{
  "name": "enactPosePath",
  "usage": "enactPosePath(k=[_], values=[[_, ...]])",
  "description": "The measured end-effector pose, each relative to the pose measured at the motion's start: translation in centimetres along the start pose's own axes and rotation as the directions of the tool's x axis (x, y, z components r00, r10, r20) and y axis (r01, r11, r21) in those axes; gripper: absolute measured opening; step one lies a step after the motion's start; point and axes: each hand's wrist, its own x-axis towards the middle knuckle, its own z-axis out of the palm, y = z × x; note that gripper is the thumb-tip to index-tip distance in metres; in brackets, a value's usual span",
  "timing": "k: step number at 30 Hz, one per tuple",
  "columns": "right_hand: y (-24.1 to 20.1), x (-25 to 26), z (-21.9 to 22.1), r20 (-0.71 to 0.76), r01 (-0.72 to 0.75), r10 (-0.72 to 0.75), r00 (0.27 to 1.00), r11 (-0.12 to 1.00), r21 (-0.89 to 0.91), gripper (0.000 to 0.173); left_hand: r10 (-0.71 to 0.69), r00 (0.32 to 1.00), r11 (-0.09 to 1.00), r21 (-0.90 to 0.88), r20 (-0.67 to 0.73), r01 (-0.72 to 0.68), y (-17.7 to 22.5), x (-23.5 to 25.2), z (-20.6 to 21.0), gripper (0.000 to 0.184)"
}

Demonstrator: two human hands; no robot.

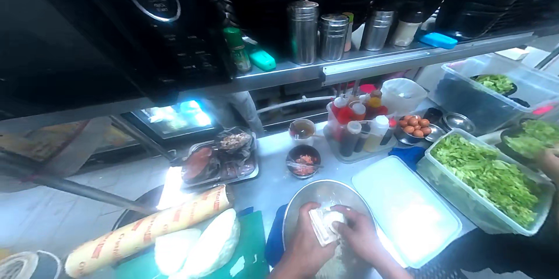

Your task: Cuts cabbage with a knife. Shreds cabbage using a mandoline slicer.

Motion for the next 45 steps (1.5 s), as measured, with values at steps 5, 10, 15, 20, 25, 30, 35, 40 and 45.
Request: enactPosePath(k=[5,10,15,20,25,30,35,40,45], values=[[5.8,1.3,0.6,-0.042,-0.087,0.083,0.996,0.988,-0.127,0.037,0.026,0.999,0.999,0.037,0.041,-0.028,-0.2,0.5,-0.2,0.107],[1.2,0.0,0.6,-0.042,-0.006,0.008,0.999,0.999,0.054,0.036,0.007,0.997,0.998,0.069,0.079,-0.012,-0.2,1.1,-0.7,0.105],[4.7,1.2,0.9,-0.078,-0.066,0.06,0.995,0.995,-0.076,0.037,-0.021,0.99,0.994,0.11,0.141,0.005,0.5,1.9,-1.5,0.105],[2.2,1.0,0.8,-0.102,-0.002,0.008,0.995,0.998,0.063,0.036,-0.06,0.978,0.987,0.159,0.198,0.029,1.7,3.3,-1.9,0.101],[2.9,1.0,0.1,-0.126,-0.052,0.058,0.99,0.998,0.044,0.035,-0.037,0.971,0.984,0.177,0.236,-0.006,2.6,4.4,-2.1,0.1],[2.4,0.9,0.2,-0.131,-0.013,0.028,0.991,0.994,0.112,0.035,-0.008,0.969,0.985,0.166,0.248,-0.034,2.7,4.8,-1.6,0.099],[1.4,0.3,-0.1,-0.143,-0.012,0.026,0.989,0.995,0.094,0.036,0.037,0.969,0.987,0.142,0.245,-0.073,2.4,4.7,-1.8,0.1],[3.8,0.6,0.6,-0.14,-0.077,0.084,0.987,0.995,0.058,0.036,0.026,0.964,0.987,0.145,0.265,-0.067,2.3,4.9,-1.5,0.101],[0.8,-0.6,0.3,-0.16,-0.017,0.046,0.986,0.983,0.184,0.037,0.051,0.966,0.989,0.12,0.255,-0.083,2.1,4.3,-1.6,0.101]])
